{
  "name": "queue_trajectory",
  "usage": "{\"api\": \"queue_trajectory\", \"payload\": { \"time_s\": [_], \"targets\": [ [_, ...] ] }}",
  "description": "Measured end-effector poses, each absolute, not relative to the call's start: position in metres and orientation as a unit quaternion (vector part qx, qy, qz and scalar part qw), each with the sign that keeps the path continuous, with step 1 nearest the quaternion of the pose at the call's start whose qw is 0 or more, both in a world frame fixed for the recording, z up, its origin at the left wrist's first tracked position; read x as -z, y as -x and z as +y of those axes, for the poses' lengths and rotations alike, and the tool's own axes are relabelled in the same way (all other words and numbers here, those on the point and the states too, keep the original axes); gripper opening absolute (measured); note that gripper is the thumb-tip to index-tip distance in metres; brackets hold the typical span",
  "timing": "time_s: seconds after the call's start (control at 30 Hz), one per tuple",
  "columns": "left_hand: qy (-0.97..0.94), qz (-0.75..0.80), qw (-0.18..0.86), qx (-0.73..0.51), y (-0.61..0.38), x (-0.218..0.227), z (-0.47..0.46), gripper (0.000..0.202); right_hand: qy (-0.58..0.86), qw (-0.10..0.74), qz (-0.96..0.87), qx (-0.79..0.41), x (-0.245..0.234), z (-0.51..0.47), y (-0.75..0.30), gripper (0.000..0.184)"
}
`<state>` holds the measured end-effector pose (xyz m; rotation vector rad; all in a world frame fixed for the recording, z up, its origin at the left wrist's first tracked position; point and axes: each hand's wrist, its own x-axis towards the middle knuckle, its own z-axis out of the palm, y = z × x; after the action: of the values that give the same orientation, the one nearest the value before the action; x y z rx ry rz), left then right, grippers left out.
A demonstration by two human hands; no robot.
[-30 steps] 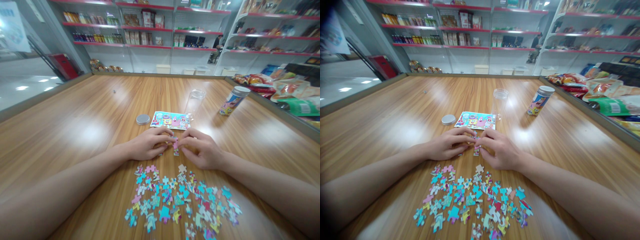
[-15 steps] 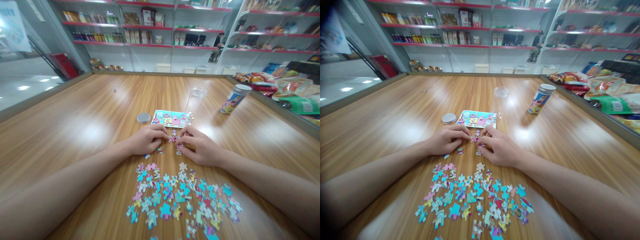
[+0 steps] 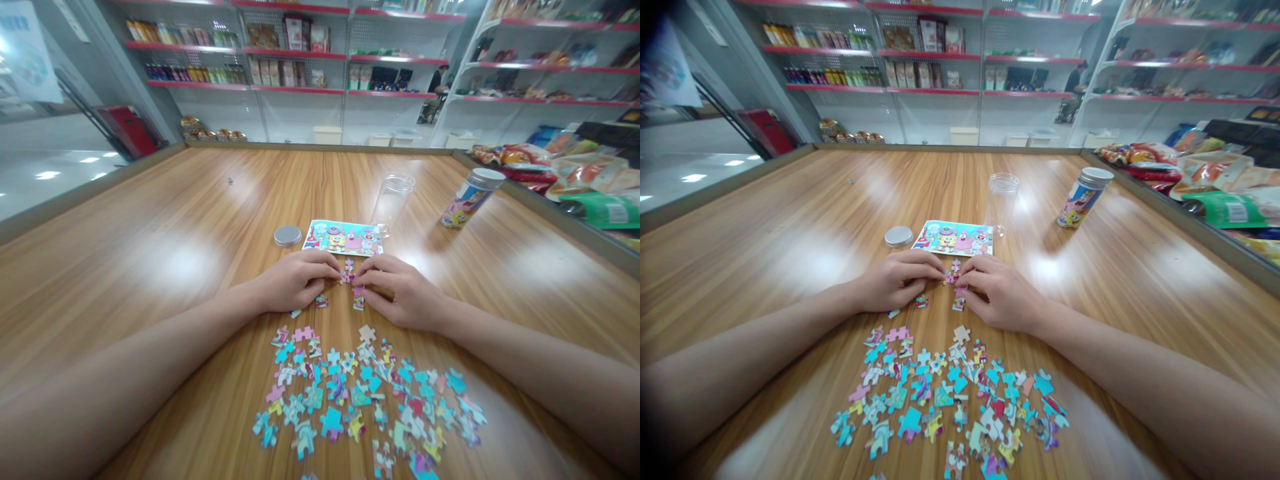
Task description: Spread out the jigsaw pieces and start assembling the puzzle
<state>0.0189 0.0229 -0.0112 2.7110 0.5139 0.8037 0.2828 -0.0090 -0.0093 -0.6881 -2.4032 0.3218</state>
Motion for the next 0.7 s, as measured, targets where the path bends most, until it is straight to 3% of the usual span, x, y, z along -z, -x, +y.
{"api": "queue_trajectory", "payload": {
  "time_s": [0.57,0.7],
  "targets": [
    [-0.935,0.169,0.151,-0.271,-0.0164,0.0095,0.0222,0.035,0.234,0.296,-0.917,-0.130,0.0044,-0.0087,-0.2817,0.015],
    [-0.931,0.186,0.152,-0.276,-0.0195,0.0082,0.0196,0.028,0.235,0.290,-0.918,-0.136,0.0033,-0.0087,-0.2813,0.015]
  ]
}}
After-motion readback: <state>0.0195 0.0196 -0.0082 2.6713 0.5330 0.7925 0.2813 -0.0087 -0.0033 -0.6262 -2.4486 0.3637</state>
